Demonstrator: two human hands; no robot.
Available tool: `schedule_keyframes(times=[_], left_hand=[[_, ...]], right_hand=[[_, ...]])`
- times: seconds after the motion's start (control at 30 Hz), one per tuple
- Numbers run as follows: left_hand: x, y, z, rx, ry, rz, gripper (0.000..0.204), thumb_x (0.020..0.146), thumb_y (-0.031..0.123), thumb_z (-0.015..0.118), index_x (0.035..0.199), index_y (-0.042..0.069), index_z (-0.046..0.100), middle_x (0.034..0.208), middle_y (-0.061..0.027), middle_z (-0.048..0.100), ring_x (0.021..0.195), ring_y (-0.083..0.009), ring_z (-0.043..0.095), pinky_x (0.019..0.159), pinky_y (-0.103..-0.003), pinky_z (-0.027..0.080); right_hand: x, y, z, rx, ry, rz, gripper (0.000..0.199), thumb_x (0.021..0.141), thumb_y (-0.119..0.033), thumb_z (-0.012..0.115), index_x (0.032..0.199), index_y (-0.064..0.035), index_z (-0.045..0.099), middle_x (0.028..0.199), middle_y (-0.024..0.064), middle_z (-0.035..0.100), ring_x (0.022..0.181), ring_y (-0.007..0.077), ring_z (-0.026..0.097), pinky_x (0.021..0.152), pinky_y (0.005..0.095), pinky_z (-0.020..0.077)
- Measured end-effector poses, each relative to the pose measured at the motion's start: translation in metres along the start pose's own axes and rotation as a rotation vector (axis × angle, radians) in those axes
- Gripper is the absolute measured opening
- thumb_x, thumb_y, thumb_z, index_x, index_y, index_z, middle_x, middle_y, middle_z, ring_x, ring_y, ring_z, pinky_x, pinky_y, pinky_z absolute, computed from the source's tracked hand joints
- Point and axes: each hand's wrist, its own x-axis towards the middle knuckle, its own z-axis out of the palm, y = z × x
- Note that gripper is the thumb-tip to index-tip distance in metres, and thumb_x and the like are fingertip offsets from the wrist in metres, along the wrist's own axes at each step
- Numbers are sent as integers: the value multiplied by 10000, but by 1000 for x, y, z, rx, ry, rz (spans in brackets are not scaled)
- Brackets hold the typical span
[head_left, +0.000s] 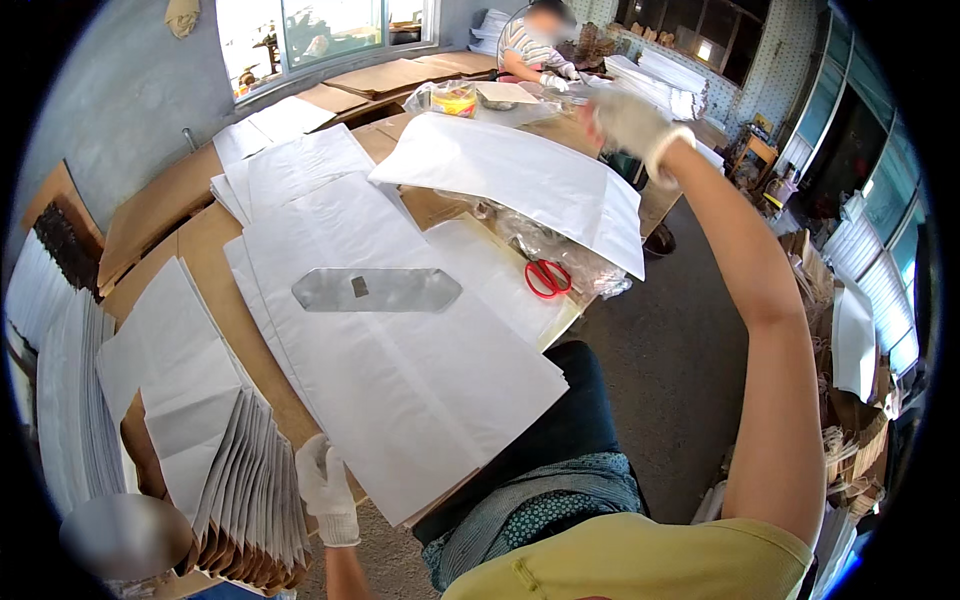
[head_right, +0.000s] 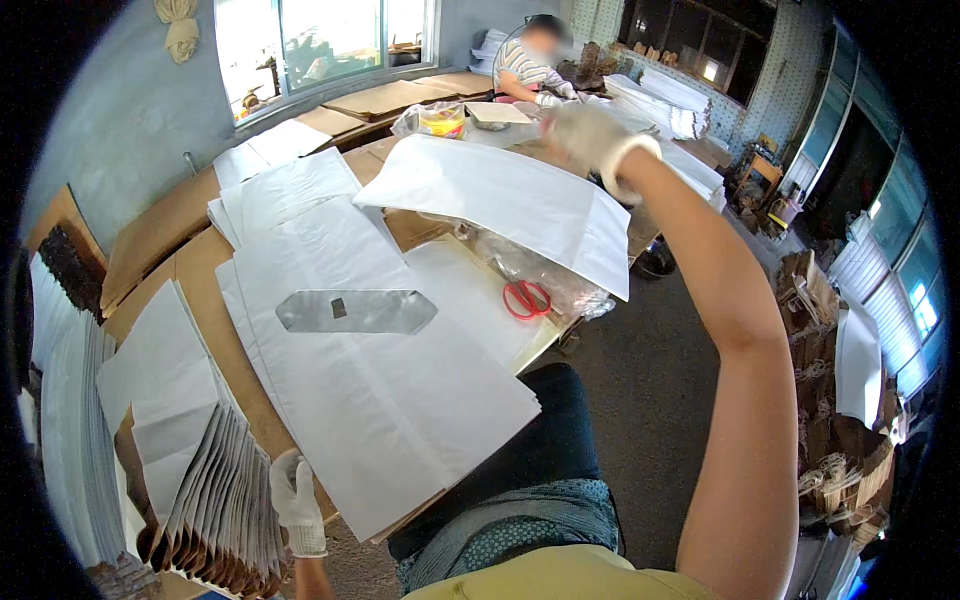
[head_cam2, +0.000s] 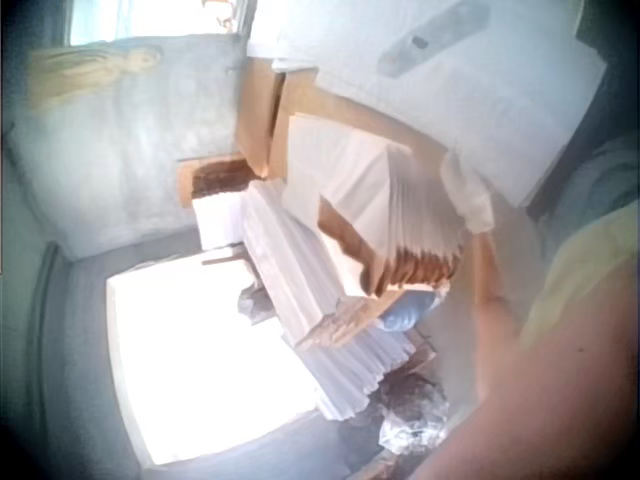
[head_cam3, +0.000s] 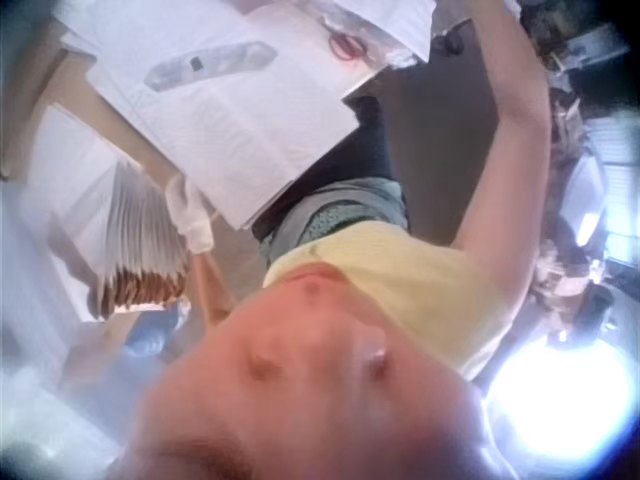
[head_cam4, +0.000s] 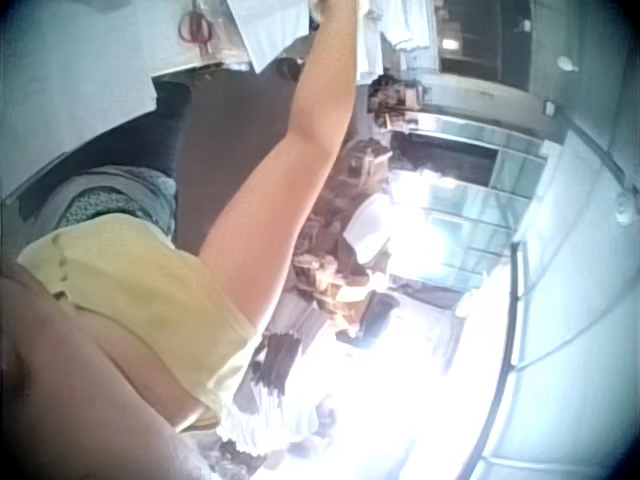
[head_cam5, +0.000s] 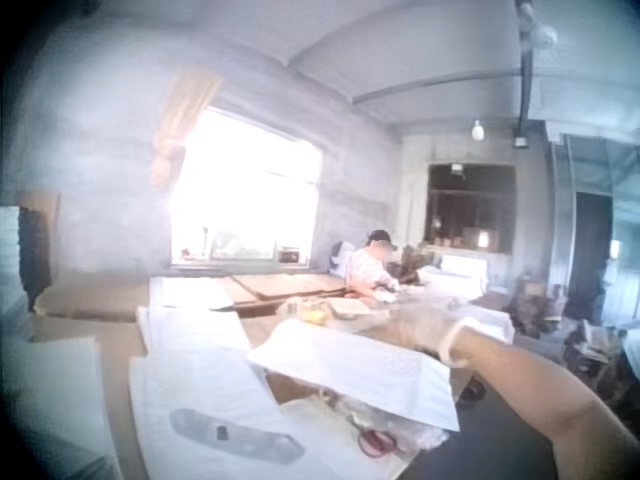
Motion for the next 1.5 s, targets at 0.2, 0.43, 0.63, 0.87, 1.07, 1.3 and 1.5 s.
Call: schedule_keyframes(times=[0.2,0.43,0.63,0.87,1.07,1.3,1.5], left_hand=[[-30,-44,-4,-23,139,-57,250,1053,115,597,1259,-20,638,1167,-96,659,1059,-186,629,942,-336,517],[-37,-34,-9,205,252,17,236,1056,132,586,1222,-25,647,1119,-117,655,1005,-194,621,909,-354,512],[-45,-41,4,540,375,152,266,1023,174,613,1212,-10,645,1181,-176,624,1070,-322,604,952,-451,492],[-44,-37,3,722,437,5,275,1006,243,622,1164,21,656,1210,-176,590,1149,-411,539,1001,-531,425],[-36,-50,16,913,494,101,242,1002,254,610,1108,44,666,1141,-171,595,1109,-403,545,972,-529,432],[-31,-54,29,986,635,61,210,981,256,619,1061,77,695,1112,-161,614,1076,-400,566,938,-528,455],[-25,-60,25,998,671,64,169,961,205,609,1039,97,714,1083,-161,627,1046,-399,581,932,-528,460]], right_hand=[[-140,-17,118,-99,-1584,194,445,1000,-458,659,1273,-112,716,1164,60,771,1066,169,713,906,370,581],[-236,45,293,-526,-922,-228,921,880,-676,639,1551,-67,478,1603,200,464,1493,395,406,1236,471,339],[-250,113,379,-332,-827,-55,703,826,-454,686,1410,-72,608,1503,218,560,1435,333,497,1254,438,321],[-238,103,317,-325,-1057,-137,305,935,-233,607,1130,-59,764,1129,233,748,1132,377,704,861,481,583],[-312,103,288,117,-1236,-131,501,1057,-442,466,1421,-135,623,1410,165,650,1330,384,586,1088,444,481],[-274,65,347,276,-916,-533,505,1045,-475,511,1372,-117,648,1339,115,688,1242,317,629,1077,439,478],[-277,66,440,-19,-924,-748,497,1040,-441,522,1434,-146,596,1485,100,594,1339,316,570,1081,471,465]])
